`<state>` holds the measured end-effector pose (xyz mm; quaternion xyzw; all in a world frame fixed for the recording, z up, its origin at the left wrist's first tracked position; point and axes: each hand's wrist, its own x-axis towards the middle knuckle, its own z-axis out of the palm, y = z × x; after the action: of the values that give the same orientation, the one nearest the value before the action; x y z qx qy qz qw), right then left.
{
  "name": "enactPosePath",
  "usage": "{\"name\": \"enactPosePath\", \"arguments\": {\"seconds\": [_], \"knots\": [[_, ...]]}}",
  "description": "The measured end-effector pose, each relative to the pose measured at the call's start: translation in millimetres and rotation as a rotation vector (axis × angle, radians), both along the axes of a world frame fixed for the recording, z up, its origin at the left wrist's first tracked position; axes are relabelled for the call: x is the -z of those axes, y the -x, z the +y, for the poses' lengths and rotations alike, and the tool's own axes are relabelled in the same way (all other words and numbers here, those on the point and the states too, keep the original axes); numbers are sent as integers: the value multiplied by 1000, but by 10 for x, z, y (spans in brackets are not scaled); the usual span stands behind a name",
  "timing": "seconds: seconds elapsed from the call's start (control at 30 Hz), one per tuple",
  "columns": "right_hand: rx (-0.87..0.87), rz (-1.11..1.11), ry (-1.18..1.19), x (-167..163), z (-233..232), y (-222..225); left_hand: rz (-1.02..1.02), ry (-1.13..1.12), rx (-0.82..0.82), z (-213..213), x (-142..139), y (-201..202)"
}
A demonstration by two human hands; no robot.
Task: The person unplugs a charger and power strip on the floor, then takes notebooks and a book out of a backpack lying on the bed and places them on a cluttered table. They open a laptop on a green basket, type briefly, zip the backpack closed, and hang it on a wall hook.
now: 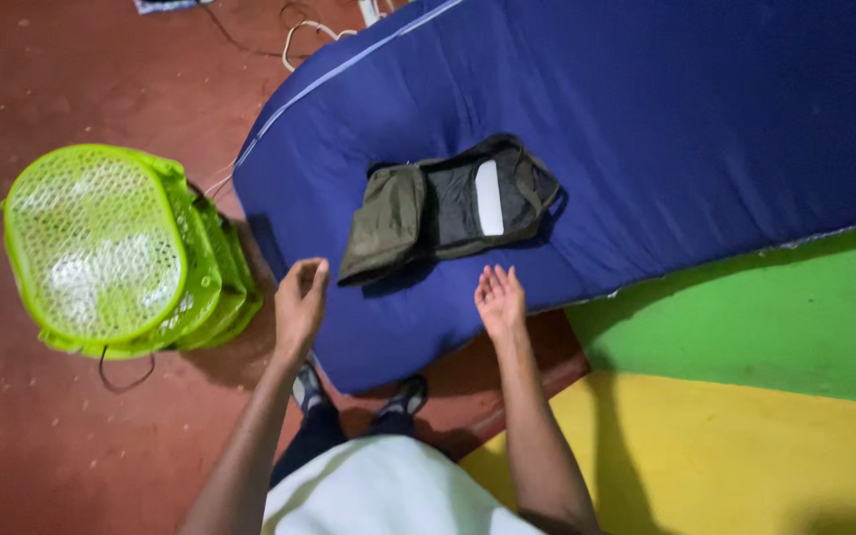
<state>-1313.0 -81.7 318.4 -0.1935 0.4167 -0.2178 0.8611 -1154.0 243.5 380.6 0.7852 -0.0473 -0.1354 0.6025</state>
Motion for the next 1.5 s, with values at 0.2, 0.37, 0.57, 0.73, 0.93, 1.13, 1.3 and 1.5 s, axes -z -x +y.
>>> {"name": "enactPosePath", "arguments": {"seconds": [0.2,0.37,0.57,0.73,0.93,1.13,1.3,1.5], "knots": [[48,29,-7,291,83,232,-49,-25,96,-235,489,-295],[68,52,14,564,-199,544,47,-275,287,-942,938,-373],[-11,86,4,968,-771,437,42,-356,375,-1639,1395,-249],[-260,267,367,1061,-1489,-21,-425,-1037,420,-2156,2041,-208],[-459,215,660,962,-2133,-374,-386,-957,290,-1942,2453,-553],[-635,66,602,1406,-1862,-1042,-522,-1171,-9,-1744,1545,-1569],[-774,69,545,1948,-1561,-1713,-540,-866,-55,-2340,722,-1926],[-943,147,572,2427,-997,-2203,-523,-699,-6,-2823,555,-1673]]}}
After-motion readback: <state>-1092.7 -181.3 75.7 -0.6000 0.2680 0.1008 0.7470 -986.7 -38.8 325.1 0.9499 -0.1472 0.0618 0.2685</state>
